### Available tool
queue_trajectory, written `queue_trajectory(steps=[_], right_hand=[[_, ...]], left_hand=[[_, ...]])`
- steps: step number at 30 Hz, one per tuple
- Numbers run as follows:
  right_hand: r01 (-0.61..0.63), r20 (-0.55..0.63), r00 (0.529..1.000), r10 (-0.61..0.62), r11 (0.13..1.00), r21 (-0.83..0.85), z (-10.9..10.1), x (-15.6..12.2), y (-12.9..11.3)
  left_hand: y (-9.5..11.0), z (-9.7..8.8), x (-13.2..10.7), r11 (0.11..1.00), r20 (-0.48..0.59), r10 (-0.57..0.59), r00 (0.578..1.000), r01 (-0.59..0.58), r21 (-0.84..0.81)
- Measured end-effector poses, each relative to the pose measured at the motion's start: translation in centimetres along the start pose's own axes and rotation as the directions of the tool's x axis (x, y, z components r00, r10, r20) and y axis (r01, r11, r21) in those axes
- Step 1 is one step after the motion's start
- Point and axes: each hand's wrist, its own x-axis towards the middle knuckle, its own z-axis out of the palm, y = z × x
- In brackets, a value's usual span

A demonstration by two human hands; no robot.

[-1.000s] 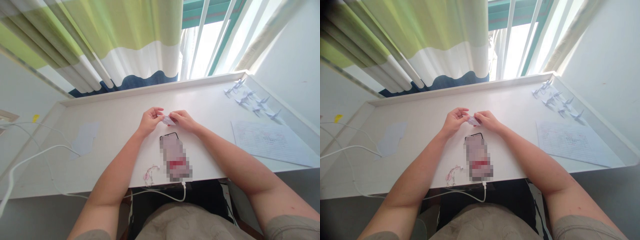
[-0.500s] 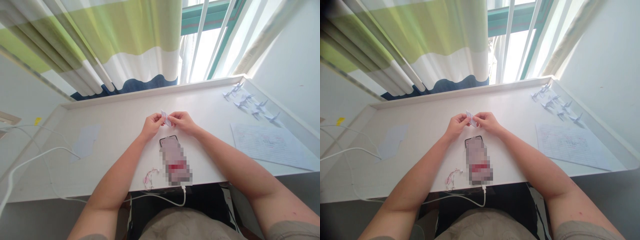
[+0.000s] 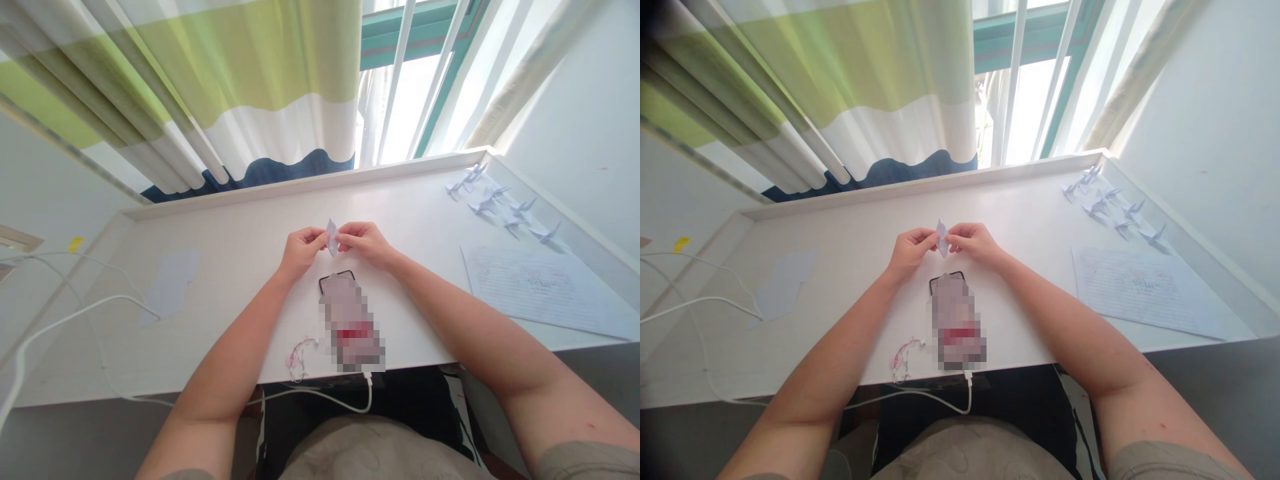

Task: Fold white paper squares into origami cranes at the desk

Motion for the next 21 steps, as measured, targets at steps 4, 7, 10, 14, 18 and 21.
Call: queue_trajectory(steps=[4,7,10,14,18,21], right_hand=[[0.002,0.003,1.000,-0.002,1.000,-0.011,-0.07,0.01,0.14],[0.012,0.011,1.000,-0.012,1.000,-0.025,-0.11,0.00,0.21],[0.017,0.014,1.000,-0.016,0.999,-0.043,-0.08,-0.02,0.23],[0.007,0.013,1.000,-0.007,0.998,-0.057,-0.10,-0.03,0.29],[0.017,0.017,1.000,-0.016,0.997,-0.080,-0.29,-0.02,0.46],[0.025,0.025,0.999,-0.023,0.995,-0.100,-0.31,-0.02,0.49]], left_hand=[[0.37,-0.04,-0.10,1.000,0.011,-0.012,1.000,0.012,0.021],[0.57,-0.13,-0.14,0.999,0.023,-0.035,0.999,0.034,0.035],[0.59,-0.23,-0.15,0.997,0.028,-0.055,0.998,0.054,0.047],[0.41,-0.32,-0.14,0.997,0.035,-0.059,0.998,0.057,0.059],[0.37,-0.47,-0.18,0.996,0.063,-0.070,0.996,0.066,0.058],[0.51,-0.63,-0.25,0.995,0.087,-0.084,0.993,0.078,0.065]])
